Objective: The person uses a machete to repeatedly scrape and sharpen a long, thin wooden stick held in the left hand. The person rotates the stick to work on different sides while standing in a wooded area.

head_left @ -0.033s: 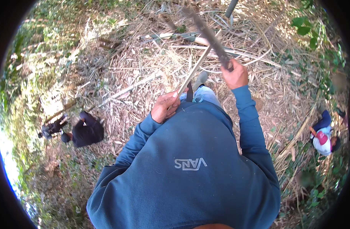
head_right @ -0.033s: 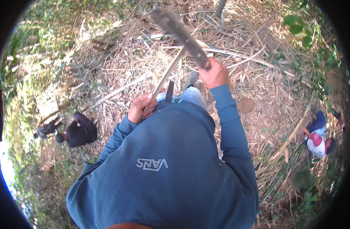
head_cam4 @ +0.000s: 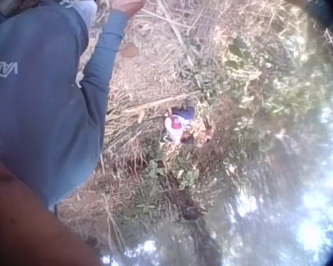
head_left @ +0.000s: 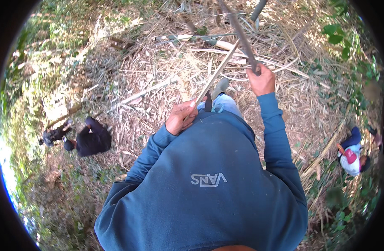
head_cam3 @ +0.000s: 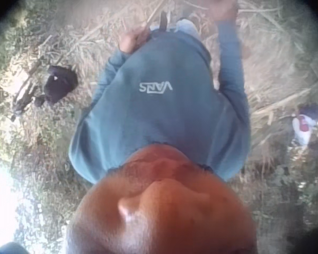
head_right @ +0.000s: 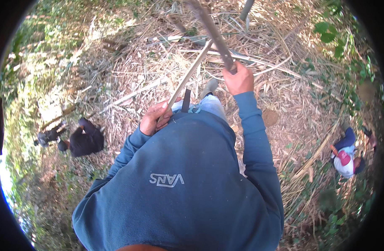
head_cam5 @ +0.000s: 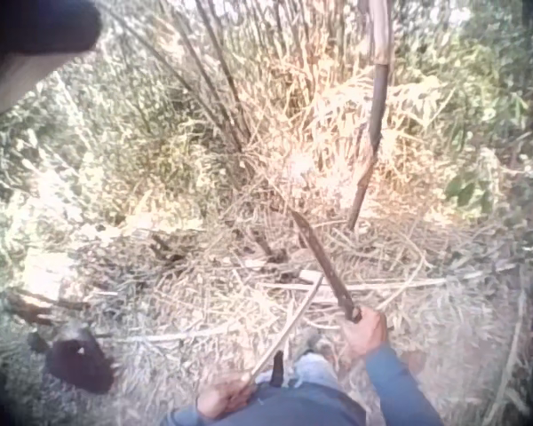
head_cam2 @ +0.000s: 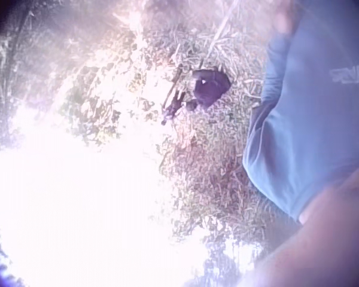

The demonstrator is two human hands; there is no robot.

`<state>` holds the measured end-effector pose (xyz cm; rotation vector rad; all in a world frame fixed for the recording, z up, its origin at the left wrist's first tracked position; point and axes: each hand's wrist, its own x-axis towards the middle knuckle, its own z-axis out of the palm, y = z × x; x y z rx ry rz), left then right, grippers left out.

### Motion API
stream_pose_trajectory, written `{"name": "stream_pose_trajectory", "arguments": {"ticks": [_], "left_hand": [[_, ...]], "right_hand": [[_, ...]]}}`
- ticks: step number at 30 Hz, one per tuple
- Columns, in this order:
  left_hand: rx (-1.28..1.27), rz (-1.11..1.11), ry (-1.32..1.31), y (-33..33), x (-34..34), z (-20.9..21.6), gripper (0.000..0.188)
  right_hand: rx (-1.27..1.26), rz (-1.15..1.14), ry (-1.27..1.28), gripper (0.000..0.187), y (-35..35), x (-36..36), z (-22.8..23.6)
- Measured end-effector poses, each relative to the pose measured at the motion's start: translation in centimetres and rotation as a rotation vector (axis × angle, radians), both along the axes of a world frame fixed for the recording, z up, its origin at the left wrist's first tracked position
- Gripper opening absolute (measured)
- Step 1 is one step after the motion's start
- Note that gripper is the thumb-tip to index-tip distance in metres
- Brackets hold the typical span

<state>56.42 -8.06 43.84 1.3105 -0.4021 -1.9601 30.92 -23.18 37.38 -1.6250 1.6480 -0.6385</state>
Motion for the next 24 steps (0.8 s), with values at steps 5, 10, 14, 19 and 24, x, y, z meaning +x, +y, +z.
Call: {"name": "stream_pose_trajectory", "arguments": {"ticks": [5,10,14,19,24], "left_hand": [[-0.141,0.109,0.005,5.2,1.2,-0.4,0.047],[-0.117,0.305,0.078,10.0,1.4,-1.0,0.043],[-0.032,0.432,0.094,13.8,0.4,-2.2,0.034],[0.014,0.381,0.162,18.7,-0.3,-2.9,0.032],[0.071,0.323,0.037,21.7,-1.9,-1.1,0.029]], "right_hand": [[-0.027,0.192,0.155,0.029,2.9,1.2,2.8],[-0.152,0.465,-0.029,0.023,12.2,5.9,3.1],[-0.225,0.636,-0.024,0.022,19.0,9.2,4.1],[-0.191,0.765,0.132,0.027,23.5,8.3,5.1],[-0.104,0.675,0.203,0.019,27.1,7.2,6.8]]}}
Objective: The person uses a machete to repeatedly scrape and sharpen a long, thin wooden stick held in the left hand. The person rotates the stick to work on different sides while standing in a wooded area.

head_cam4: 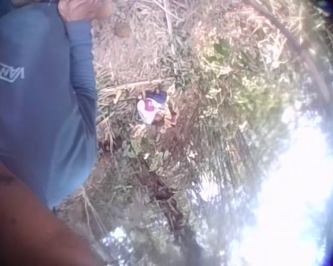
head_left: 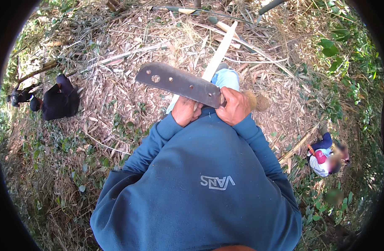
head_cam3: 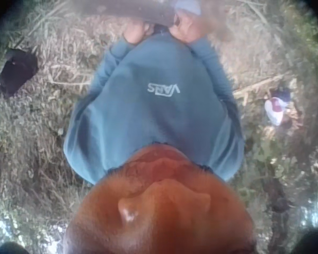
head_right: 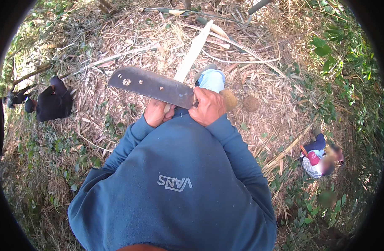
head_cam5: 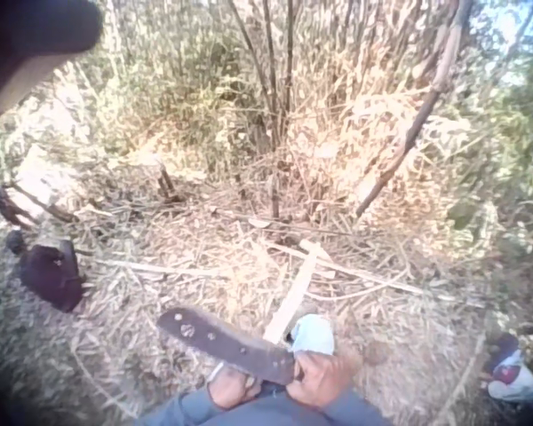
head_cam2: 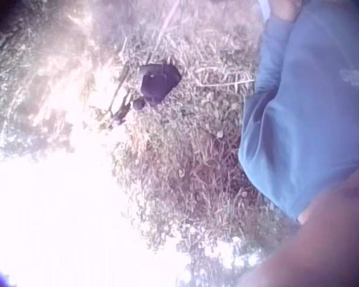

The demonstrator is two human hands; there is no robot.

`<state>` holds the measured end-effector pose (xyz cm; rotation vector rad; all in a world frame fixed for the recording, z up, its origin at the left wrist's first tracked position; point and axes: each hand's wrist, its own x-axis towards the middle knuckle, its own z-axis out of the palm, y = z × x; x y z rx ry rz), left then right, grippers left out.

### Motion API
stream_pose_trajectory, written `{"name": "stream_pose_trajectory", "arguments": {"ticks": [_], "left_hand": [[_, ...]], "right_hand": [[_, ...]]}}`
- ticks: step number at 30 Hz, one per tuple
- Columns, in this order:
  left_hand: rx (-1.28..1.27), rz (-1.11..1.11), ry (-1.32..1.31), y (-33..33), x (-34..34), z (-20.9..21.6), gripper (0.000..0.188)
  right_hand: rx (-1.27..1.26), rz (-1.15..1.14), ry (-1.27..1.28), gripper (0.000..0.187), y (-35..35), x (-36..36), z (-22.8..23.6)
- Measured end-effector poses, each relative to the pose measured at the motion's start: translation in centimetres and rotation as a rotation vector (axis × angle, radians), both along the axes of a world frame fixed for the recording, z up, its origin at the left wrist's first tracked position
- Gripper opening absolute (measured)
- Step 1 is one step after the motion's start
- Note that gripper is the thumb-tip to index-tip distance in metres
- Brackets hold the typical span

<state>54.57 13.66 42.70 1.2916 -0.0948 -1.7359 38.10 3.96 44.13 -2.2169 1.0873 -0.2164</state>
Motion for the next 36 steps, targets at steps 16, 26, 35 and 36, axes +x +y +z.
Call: {"name": "stream_pose_trajectory", "arguments": {"ticks": [16,26,35,36], "left_hand": [[-0.119,-0.131,-0.145,1.5,-3.5,0.6,0.028],[-0.14,-0.165,-0.155,3.3,-2.8,-0.1,0.032],[-0.288,-0.193,-0.173,6.0,-2.2,1.0,0.051],[-0.293,-0.173,-0.171,5.9,-2.1,1.3,0.051]], "right_hand": [[-0.158,-0.169,-0.111,0.021,1.7,-3.0,-2.4],[-0.175,-0.182,-0.132,0.022,3.5,-2.7,-3.3],[-0.057,-0.806,0.222,0.037,-1.6,-13.7,-6.4],[-0.086,-0.808,0.218,0.038,-2.1,-16.1,-5.9]]}}
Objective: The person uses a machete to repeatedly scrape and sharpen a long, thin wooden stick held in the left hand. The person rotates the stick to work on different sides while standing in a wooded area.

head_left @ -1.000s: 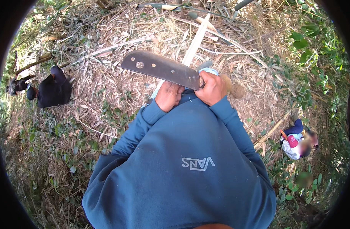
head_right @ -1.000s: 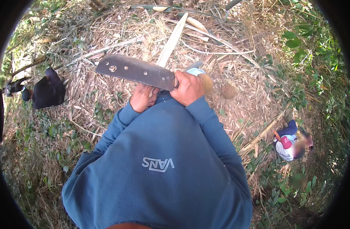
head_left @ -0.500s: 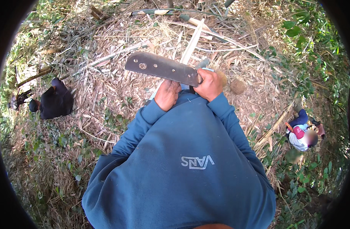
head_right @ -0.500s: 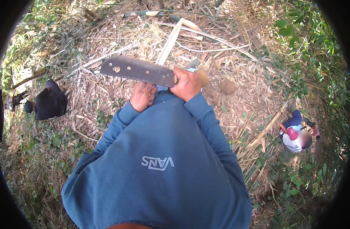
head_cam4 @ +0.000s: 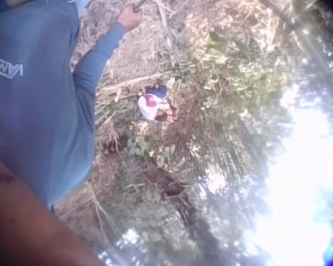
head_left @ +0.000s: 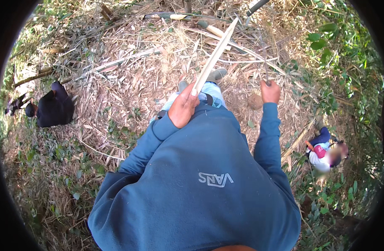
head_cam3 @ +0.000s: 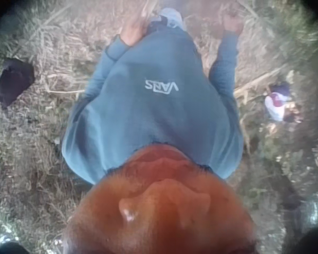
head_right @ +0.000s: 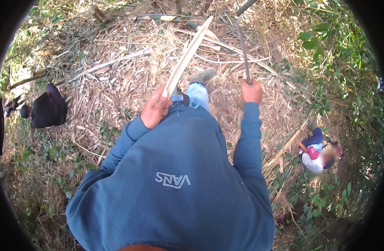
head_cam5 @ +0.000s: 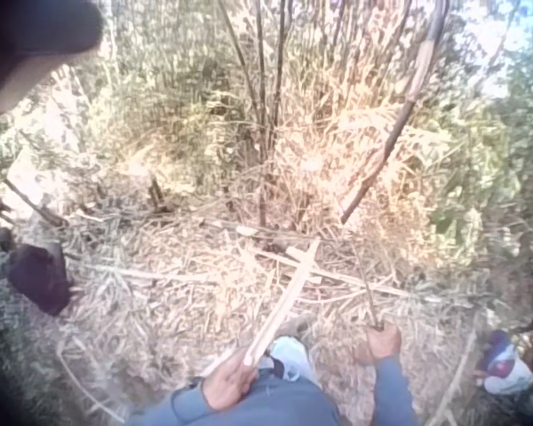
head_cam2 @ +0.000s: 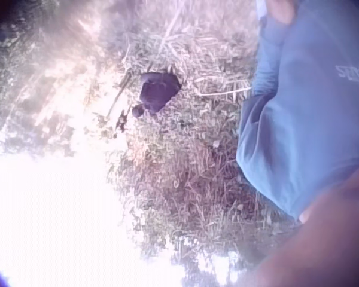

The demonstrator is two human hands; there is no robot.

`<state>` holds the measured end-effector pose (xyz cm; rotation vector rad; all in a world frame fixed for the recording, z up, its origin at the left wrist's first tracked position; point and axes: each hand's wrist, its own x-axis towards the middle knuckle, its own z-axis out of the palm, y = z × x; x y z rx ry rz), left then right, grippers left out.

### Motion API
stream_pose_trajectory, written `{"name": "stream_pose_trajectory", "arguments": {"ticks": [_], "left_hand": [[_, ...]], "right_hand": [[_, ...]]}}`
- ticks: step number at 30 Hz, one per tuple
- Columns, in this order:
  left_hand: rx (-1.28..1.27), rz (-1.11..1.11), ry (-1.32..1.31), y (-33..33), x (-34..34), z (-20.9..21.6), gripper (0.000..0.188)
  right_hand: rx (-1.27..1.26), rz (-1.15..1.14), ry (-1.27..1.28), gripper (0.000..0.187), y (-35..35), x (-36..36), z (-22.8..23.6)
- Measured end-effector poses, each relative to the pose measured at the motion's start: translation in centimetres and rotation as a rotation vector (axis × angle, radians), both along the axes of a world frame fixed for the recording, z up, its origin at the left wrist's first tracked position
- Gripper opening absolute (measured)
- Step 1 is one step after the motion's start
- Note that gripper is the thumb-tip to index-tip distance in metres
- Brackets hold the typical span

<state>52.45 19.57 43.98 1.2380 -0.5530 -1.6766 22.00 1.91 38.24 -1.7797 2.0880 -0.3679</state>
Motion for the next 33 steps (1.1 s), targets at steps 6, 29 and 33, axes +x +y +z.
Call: {"name": "stream_pose_trajectory", "arguments": {"ticks": [6,29,33], "left_hand": [[0.1,0.038,0.086,-2.0,-0.3,0.0,0.048],[0.017,0.016,-0.092,-3.6,0.4,-1.9,0.057],[-0.116,0.049,-0.124,-3.3,0.5,-0.6,0.055]], "right_hand": [[-0.133,0.154,-0.372,0.023,2.9,1.9,3.7],[-0.264,0.852,-0.122,0.024,0.5,13.6,7.0],[-0.352,0.755,-0.038,0.025,-1.7,13.5,5.3]]}}
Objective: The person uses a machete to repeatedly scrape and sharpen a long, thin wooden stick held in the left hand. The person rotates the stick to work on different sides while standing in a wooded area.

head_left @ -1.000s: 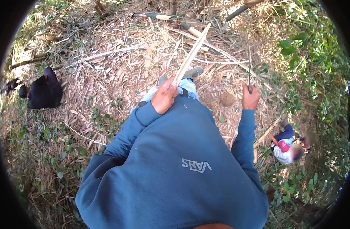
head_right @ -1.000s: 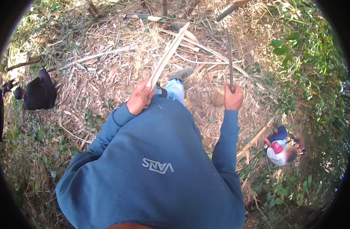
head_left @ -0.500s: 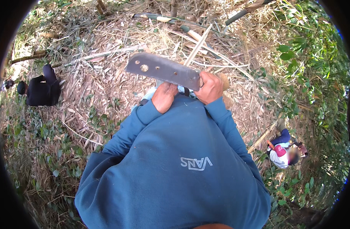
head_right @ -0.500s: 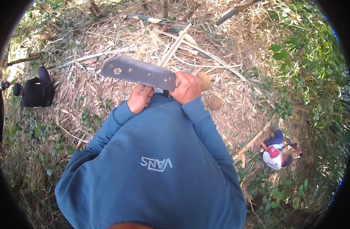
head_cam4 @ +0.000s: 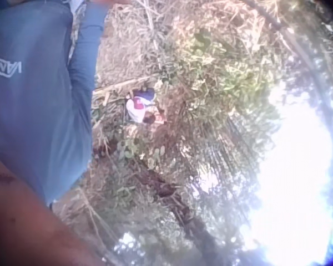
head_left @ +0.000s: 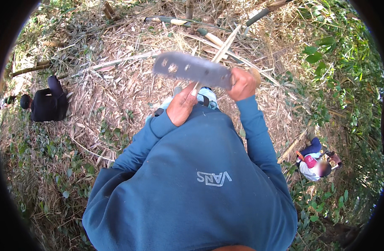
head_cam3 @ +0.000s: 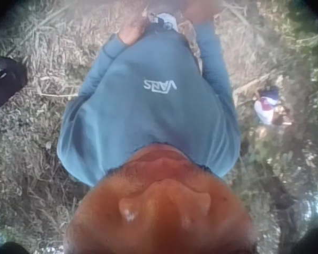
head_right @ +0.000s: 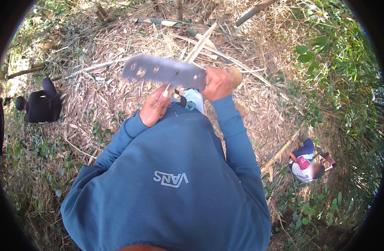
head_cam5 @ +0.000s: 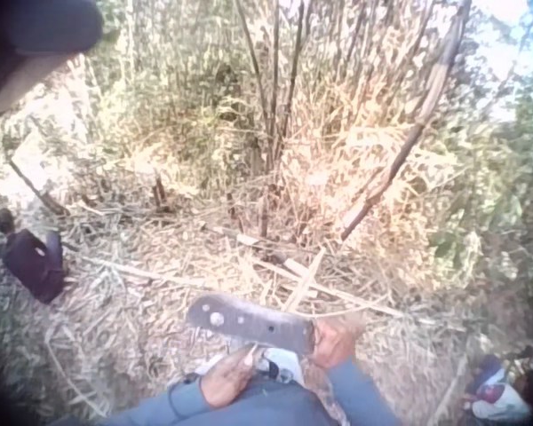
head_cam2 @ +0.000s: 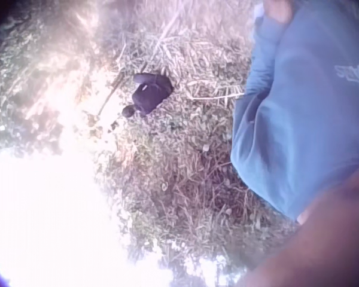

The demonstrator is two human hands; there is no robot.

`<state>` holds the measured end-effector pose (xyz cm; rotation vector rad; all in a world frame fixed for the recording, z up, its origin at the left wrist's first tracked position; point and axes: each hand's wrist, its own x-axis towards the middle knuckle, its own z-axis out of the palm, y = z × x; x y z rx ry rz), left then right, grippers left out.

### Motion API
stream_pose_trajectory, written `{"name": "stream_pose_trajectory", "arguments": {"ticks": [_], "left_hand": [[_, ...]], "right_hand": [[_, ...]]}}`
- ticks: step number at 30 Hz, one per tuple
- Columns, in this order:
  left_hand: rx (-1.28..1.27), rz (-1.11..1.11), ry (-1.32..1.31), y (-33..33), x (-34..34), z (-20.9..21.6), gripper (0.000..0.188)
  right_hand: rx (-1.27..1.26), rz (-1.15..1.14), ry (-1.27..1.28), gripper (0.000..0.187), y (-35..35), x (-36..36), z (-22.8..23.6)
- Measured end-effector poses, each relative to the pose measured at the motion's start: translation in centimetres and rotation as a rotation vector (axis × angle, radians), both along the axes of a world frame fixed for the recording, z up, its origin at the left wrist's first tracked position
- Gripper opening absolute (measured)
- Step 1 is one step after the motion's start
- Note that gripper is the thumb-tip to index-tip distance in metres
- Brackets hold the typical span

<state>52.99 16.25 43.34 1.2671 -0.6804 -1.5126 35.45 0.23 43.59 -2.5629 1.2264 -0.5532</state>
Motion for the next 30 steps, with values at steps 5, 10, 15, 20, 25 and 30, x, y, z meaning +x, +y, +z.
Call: {"name": "stream_pose_trajectory", "arguments": {"ticks": [5,10,15,20,25,30], "left_hand": [[-0.09,-0.088,-0.001,0.4,0.5,-0.4,0.053],[-0.008,-0.047,0.202,-0.7,0.2,-0.4,0.052],[-0.466,0.074,-0.733,-1.4,0.2,-3.3,0.042],[-0.138,-0.049,-0.265,-0.8,0.2,0.6,0.047],[-0.042,-0.143,-0.279,-0.8,0.7,-0.5,0.048],[0.025,-0.127,-0.155,0.1,0.9,1.1,0.049]], "right_hand": [[0.162,-0.506,0.072,0.026,-4.5,-2.7,0.6],[0.139,-0.138,-0.098,0.021,1.7,-1.1,2.6],[0.013,0.115,-0.176,0.018,5.2,2.7,0.6],[0.141,-0.192,-0.018,0.021,2.6,1.2,1.2],[0.079,-0.021,-0.051,0.017,3.0,0.6,2.4],[-0.006,-0.114,0.006,0.03,0.9,0.9,1.7]]}}
